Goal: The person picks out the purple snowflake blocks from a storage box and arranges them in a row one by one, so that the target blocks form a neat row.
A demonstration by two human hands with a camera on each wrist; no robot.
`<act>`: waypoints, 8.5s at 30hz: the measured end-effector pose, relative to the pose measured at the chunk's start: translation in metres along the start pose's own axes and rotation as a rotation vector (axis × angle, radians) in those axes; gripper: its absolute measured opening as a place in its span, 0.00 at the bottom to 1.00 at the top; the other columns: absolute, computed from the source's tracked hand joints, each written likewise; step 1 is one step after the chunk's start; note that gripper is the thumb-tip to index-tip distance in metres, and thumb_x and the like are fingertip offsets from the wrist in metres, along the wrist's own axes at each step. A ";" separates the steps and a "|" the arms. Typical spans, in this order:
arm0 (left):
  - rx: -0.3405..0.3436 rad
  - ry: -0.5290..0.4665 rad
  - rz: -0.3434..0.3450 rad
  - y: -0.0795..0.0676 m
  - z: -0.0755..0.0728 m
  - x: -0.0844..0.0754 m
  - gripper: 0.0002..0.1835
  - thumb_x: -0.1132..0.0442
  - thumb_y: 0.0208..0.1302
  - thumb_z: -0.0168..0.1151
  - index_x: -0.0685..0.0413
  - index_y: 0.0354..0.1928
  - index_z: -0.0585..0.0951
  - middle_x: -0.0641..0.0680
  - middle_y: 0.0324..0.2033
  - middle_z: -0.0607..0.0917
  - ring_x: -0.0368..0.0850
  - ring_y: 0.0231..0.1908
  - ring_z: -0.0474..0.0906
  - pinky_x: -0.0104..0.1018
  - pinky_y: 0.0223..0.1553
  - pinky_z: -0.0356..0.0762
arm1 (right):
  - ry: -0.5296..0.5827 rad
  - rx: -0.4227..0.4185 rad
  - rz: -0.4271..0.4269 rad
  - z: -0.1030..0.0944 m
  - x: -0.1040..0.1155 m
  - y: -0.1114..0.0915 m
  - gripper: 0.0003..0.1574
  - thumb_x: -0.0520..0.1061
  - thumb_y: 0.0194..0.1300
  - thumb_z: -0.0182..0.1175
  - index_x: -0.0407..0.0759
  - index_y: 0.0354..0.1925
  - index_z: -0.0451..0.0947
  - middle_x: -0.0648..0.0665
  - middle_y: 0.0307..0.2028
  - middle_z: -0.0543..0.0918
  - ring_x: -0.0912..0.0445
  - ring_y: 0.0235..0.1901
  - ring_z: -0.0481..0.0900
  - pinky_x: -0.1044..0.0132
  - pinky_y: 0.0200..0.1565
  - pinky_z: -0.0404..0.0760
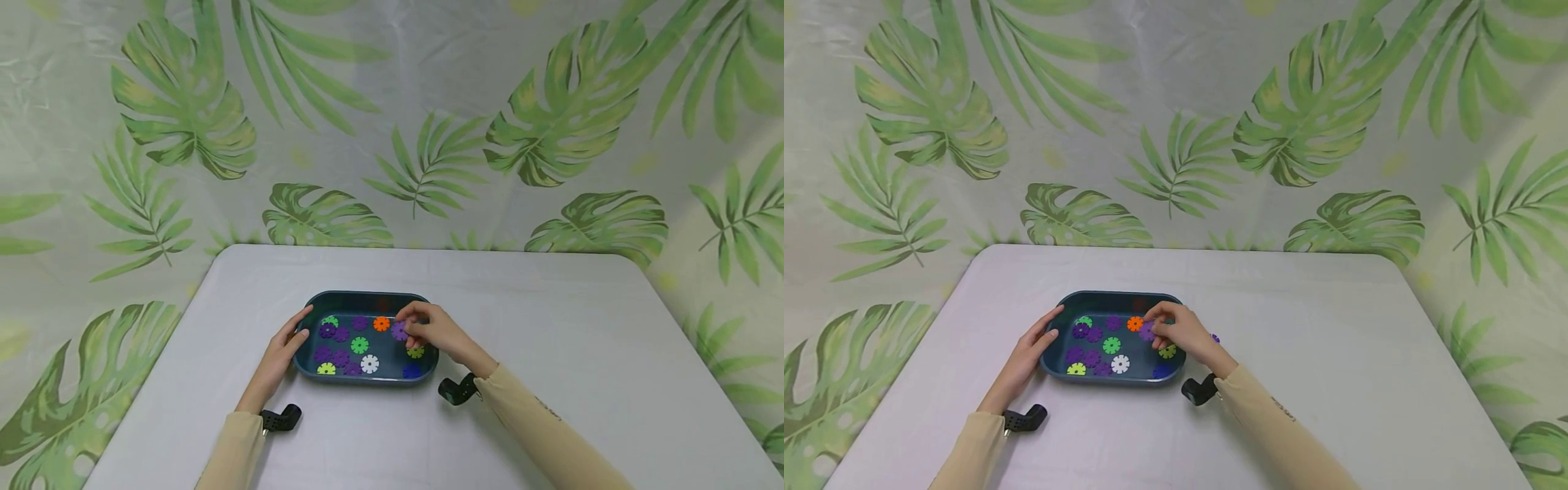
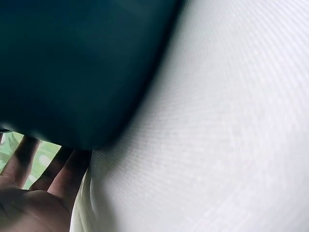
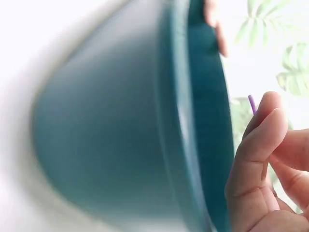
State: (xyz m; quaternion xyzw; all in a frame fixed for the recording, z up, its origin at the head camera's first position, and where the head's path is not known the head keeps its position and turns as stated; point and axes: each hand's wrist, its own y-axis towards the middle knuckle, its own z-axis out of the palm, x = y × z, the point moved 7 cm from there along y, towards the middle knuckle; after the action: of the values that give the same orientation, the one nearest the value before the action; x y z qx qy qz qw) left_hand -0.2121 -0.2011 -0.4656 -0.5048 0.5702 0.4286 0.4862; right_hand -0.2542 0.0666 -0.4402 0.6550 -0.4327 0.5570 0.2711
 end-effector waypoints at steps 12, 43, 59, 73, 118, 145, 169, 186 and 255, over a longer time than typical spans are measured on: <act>0.002 -0.006 -0.002 0.000 0.000 0.000 0.26 0.62 0.75 0.46 0.55 0.72 0.59 0.58 0.73 0.52 0.55 0.72 0.42 0.56 0.69 0.42 | 0.012 -0.185 0.074 -0.085 -0.041 -0.040 0.15 0.35 0.70 0.49 0.26 0.50 0.71 0.40 0.30 0.77 0.55 0.25 0.76 0.61 0.33 0.82; -0.008 -0.019 0.011 0.001 0.000 0.002 0.26 0.64 0.75 0.46 0.56 0.72 0.59 0.58 0.72 0.54 0.54 0.72 0.44 0.55 0.69 0.42 | 0.009 -0.162 -0.026 -0.059 -0.017 -0.034 0.17 0.38 0.72 0.51 0.25 0.52 0.71 0.28 0.45 0.74 0.48 0.29 0.80 0.61 0.34 0.84; -0.027 -0.001 0.031 0.011 -0.006 0.033 0.25 0.58 0.75 0.47 0.43 0.72 0.63 0.51 0.72 0.56 0.49 0.71 0.45 0.55 0.69 0.41 | -0.045 0.276 0.021 0.083 -0.005 0.012 0.15 0.36 0.72 0.48 0.33 0.53 0.75 0.35 0.49 0.77 0.50 0.31 0.80 0.62 0.36 0.82; -0.016 -0.026 0.032 0.008 -0.005 0.022 0.25 0.62 0.75 0.46 0.48 0.72 0.62 0.53 0.72 0.55 0.51 0.72 0.44 0.56 0.69 0.40 | -0.289 0.252 0.045 0.105 -0.011 0.024 0.11 0.34 0.67 0.53 0.38 0.41 0.82 0.48 0.36 0.81 0.58 0.29 0.73 0.69 0.32 0.74; -0.021 -0.015 0.031 0.004 -0.001 0.013 0.26 0.63 0.75 0.46 0.52 0.72 0.60 0.56 0.72 0.55 0.52 0.72 0.44 0.56 0.69 0.41 | -0.006 -0.158 0.024 -0.101 -0.049 -0.056 0.15 0.34 0.68 0.54 0.23 0.49 0.72 0.38 0.35 0.78 0.55 0.25 0.79 0.60 0.32 0.83; -0.050 -0.003 0.043 0.010 -0.005 0.032 0.25 0.59 0.75 0.47 0.42 0.71 0.63 0.49 0.71 0.58 0.46 0.71 0.46 0.52 0.69 0.42 | -0.079 -0.274 0.019 -0.107 -0.045 -0.055 0.16 0.37 0.71 0.50 0.25 0.51 0.72 0.26 0.49 0.72 0.51 0.28 0.80 0.63 0.31 0.83; -0.031 -0.016 0.040 -0.001 0.001 -0.001 0.25 0.63 0.75 0.46 0.57 0.72 0.61 0.57 0.71 0.57 0.52 0.71 0.46 0.54 0.69 0.42 | 0.052 0.143 0.081 0.105 -0.004 0.033 0.14 0.34 0.69 0.51 0.33 0.51 0.75 0.36 0.46 0.77 0.49 0.29 0.81 0.58 0.36 0.83; -0.029 -0.036 0.049 0.003 -0.001 0.009 0.25 0.64 0.75 0.45 0.55 0.72 0.61 0.57 0.71 0.56 0.52 0.71 0.44 0.54 0.69 0.41 | -0.099 0.115 0.051 0.118 -0.009 0.042 0.12 0.23 0.59 0.54 0.30 0.40 0.79 0.40 0.31 0.76 0.50 0.24 0.82 0.66 0.27 0.82; -0.050 -0.008 0.058 0.003 0.000 0.011 0.25 0.64 0.75 0.46 0.54 0.72 0.62 0.57 0.71 0.57 0.52 0.71 0.45 0.54 0.69 0.42 | -0.060 -0.265 0.025 -0.126 -0.054 -0.077 0.17 0.37 0.71 0.50 0.22 0.51 0.70 0.28 0.41 0.73 0.53 0.28 0.78 0.61 0.33 0.83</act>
State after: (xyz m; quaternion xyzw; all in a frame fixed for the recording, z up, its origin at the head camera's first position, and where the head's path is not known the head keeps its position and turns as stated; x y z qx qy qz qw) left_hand -0.2153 -0.2029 -0.4766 -0.4983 0.5716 0.4589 0.4630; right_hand -0.2501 0.2225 -0.4529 0.6244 -0.5186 0.4785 0.3351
